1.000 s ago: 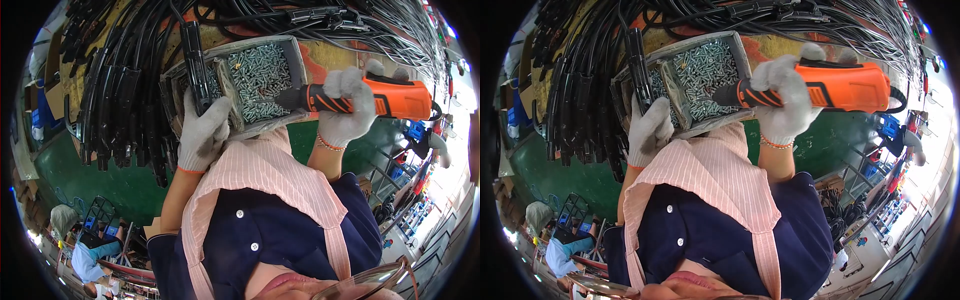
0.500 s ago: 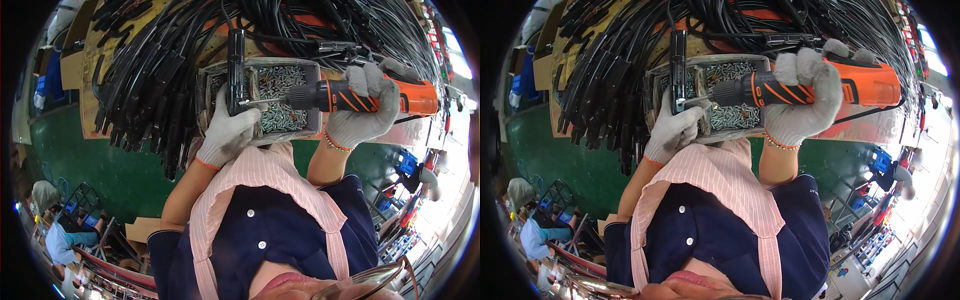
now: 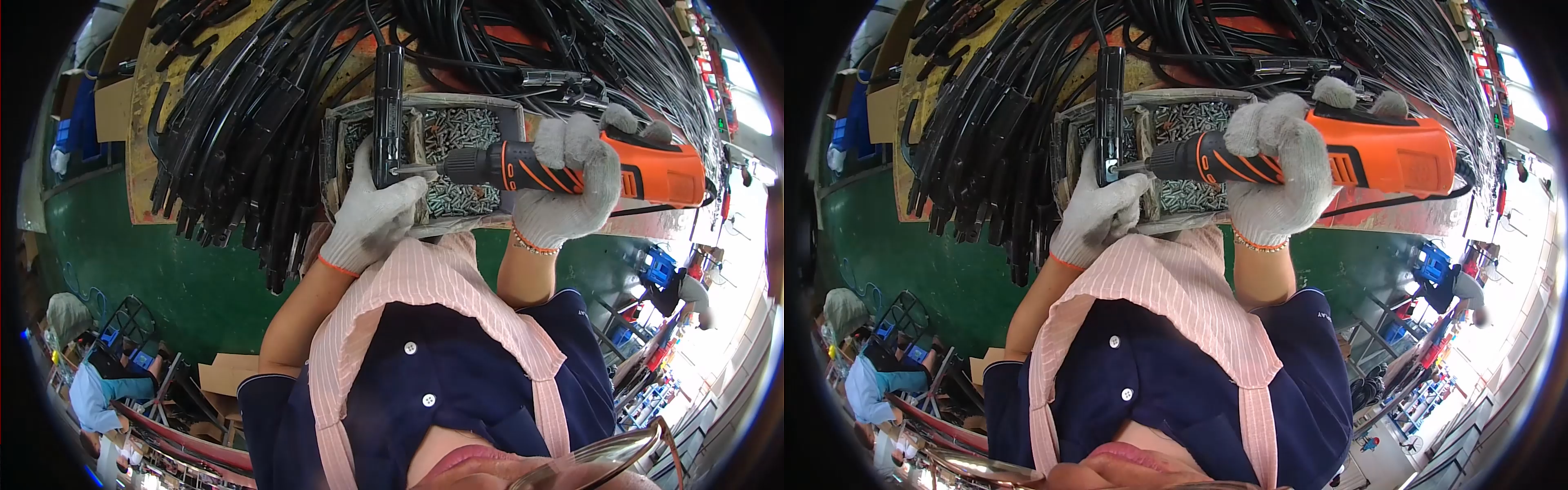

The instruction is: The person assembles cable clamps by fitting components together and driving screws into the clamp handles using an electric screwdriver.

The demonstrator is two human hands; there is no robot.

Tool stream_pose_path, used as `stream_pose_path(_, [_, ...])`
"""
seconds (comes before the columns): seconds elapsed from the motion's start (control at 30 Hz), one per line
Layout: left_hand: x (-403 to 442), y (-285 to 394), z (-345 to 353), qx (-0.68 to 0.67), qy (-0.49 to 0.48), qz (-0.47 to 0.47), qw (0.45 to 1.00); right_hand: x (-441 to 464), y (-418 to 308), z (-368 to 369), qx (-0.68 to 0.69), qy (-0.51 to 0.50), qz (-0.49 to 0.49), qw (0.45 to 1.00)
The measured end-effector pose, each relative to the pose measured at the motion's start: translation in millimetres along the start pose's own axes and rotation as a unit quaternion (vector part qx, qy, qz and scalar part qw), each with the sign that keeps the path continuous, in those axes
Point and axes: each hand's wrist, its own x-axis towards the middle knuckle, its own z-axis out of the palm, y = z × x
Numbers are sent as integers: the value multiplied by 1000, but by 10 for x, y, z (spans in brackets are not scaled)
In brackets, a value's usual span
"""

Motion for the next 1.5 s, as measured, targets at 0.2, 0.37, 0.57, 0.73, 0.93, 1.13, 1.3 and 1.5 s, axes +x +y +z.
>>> stream_pose_path(0.2, [41,-78,-77,14,7,-9,1000,-109,-174,90,-58,-89,49,993])
stream_pose_path(0.37, [63,-151,-97,40,39,-13,998,-165,-177,222,-109,-122,59,985])
stream_pose_path(0.57, [85,-182,-125,16,29,-14,999,-170,-159,289,-143,-149,79,975])
stream_pose_path(0.73, [68,-148,-94,-1,31,-19,999,-158,-120,329,-159,-166,83,970])
stream_pose_path(0.93, [50,-141,-114,11,-1,-10,1000,-110,-38,378,-161,-167,60,971])
stream_pose_path(1.13, [-326,438,-39,126,-24,-7,992,159,-476,164,51,-55,26,997])
stream_pose_path(1.3, [-742,1896,34,511,72,1,857,338,-447,42,-162,62,221,960])
stream_pose_path(1.5, [-176,2954,-983,887,152,200,389,41,232,-438,-607,-247,67,752])
